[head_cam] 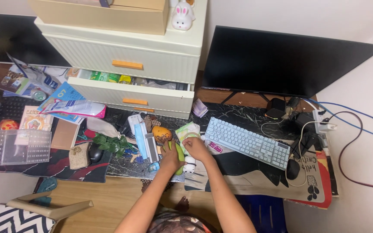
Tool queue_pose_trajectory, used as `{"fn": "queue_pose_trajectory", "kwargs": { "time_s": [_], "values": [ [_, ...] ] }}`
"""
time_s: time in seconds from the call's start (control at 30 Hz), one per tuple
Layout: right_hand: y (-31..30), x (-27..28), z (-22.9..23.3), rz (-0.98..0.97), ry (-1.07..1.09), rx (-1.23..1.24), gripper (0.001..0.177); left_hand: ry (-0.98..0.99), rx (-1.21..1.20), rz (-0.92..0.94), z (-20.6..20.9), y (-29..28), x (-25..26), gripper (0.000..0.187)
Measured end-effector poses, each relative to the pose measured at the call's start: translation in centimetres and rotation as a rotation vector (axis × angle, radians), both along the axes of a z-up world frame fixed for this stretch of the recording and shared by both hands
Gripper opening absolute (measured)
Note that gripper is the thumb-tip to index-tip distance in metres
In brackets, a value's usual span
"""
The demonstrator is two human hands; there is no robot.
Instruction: Organizing and tidying a cluttered desk by moving items into drawers and rearranging objects.
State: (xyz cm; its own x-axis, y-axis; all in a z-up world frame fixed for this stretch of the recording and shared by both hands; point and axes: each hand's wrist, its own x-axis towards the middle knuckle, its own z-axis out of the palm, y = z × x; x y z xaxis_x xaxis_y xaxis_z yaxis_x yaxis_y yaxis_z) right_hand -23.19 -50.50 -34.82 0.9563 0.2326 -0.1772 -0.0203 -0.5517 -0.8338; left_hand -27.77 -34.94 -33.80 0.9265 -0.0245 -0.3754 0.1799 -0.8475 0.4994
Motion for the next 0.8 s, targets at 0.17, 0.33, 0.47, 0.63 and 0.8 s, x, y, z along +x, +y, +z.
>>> {"fn": "queue_pose_trajectory", "kwargs": {
  "time_s": [0.17,0.33,0.47,0.63,0.8],
  "values": [
    [0.4,0.0,-0.8,0.019,0.037,-0.035,0.025,-0.127,-0.106,0.067,-2.3,0.8,-0.2,0.126],
    [1.1,-0.5,-3.8,0.022,0.092,-0.072,0.029,-0.25,-0.18,0.141,-4.7,1.8,0.0,0.132],
    [2.1,-1.0,-5.7,0.023,0.11,-0.053,0.037,-0.142,-0.255,0.203,-5.8,2.2,0.0,0.128],
    [2.6,-1.5,-4.0,0.024,0.128,-0.121,0.042,-0.205,-0.267,0.132,-4.9,2.4,-0.3,0.126],
    [2.1,-1.2,-5.4,0.021,0.046,-0.177,0.041,-0.137,-0.233,-0.013,-3.0,2.5,-0.9,0.122]
  ]
}}
